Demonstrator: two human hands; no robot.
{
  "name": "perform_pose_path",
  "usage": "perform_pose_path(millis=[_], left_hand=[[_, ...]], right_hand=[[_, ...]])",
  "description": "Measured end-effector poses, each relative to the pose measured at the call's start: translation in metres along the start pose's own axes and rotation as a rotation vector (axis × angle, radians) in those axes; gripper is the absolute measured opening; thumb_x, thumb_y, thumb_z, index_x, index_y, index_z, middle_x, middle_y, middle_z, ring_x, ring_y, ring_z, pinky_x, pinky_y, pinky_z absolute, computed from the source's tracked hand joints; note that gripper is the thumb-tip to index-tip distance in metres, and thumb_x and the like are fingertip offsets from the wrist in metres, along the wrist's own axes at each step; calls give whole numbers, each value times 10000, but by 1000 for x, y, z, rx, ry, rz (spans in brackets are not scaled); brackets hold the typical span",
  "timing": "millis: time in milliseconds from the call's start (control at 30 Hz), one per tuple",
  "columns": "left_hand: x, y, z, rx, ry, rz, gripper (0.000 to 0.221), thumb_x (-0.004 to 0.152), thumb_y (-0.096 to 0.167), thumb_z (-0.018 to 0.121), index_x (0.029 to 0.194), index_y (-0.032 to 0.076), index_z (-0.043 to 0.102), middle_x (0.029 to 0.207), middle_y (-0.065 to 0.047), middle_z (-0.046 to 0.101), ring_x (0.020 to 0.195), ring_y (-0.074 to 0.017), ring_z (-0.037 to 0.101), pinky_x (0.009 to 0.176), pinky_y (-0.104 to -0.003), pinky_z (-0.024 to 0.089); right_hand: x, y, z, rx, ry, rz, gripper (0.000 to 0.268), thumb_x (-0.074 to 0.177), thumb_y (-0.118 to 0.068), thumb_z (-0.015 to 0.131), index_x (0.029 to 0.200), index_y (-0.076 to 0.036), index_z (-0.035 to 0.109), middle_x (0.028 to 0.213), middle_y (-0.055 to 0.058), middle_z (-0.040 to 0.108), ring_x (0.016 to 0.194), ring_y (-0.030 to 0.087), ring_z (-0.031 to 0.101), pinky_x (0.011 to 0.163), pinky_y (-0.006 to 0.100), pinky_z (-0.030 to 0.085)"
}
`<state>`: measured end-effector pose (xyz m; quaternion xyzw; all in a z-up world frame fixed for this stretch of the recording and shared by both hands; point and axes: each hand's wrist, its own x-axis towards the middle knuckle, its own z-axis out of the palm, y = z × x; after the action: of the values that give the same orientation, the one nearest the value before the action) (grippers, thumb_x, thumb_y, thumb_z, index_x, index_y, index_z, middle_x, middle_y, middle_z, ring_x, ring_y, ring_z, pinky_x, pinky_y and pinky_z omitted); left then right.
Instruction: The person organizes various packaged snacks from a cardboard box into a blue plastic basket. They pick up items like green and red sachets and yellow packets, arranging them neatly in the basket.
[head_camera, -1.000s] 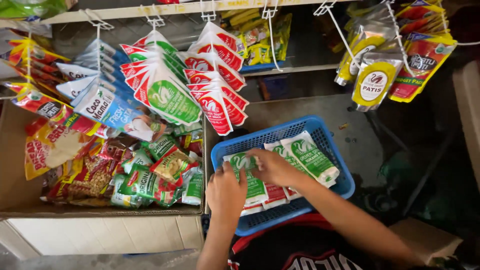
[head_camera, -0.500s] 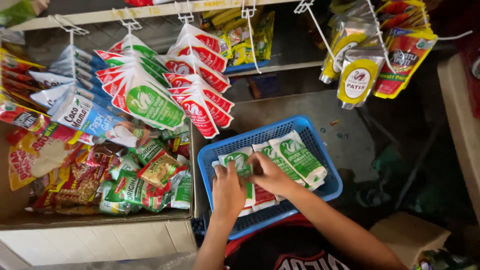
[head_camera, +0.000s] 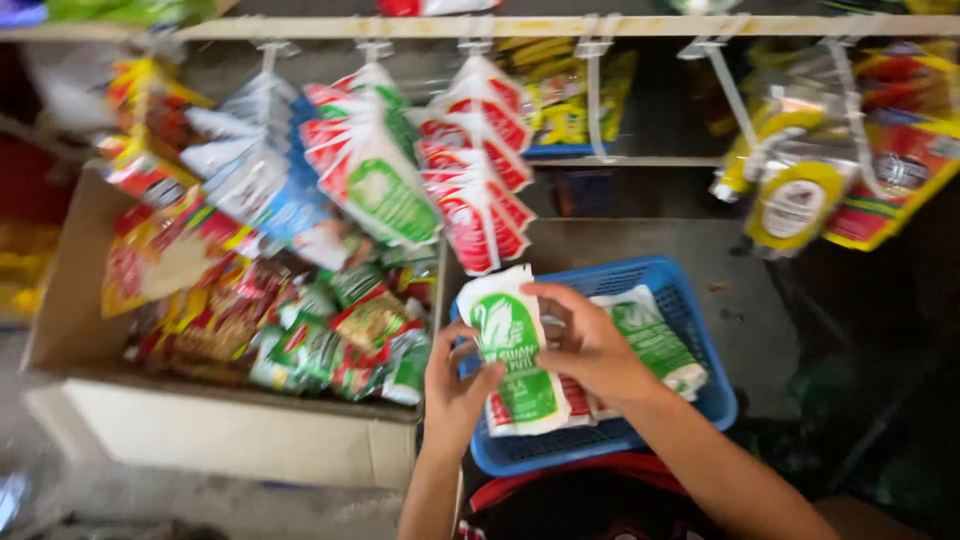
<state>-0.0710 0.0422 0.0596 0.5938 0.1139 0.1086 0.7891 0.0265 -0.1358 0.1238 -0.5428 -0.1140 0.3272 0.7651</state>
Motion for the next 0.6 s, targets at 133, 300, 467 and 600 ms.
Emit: perform_pose_path(millis=[133, 300, 467, 600], left_hand=[[11, 23, -33, -239, 131, 21, 446, 890, -52, 716, 1279, 60, 529, 1249, -51, 567, 1170, -151, 585, 957, -293, 537], [15, 44, -94, 133, 463, 72, 549, 867, -17, 693, 1392, 52, 550, 1251, -45, 586, 1047, -152, 609, 784, -321, 538], [10, -3, -159, 389, 731, 16, 640, 859, 45, 717, 1468, 69, 523, 1397, -142, 559, 1100, -259, 588, 909, -380, 530], [4, -72, -205, 1324, 741, -181, 730, 846, 259, 765, 1469, -2, 488, 1511, -400, 263, 1405, -559, 266, 1148, -607, 257]], right_hand=[[48, 10, 37, 22, -101, 55, 791, 748, 188, 644, 1474, -72, 469, 1317, 87, 612, 1128, 189, 642, 916, 331, 557], [113, 65, 98, -401, -236, -66, 682, 815, 111, 645, 1458, -74, 510, 1436, 94, 576, 1243, 211, 602, 940, 338, 546], [171, 161, 147, -929, -435, -410, 717, 747, 68, 653, 1445, -69, 567, 1570, 235, 427, 1452, 385, 461, 1177, 441, 412], [194, 204, 166, -1555, -945, -56, 548, 858, -179, 727, 1378, -126, 565, 1678, 172, 237, 1520, 447, 246, 1203, 500, 304]])
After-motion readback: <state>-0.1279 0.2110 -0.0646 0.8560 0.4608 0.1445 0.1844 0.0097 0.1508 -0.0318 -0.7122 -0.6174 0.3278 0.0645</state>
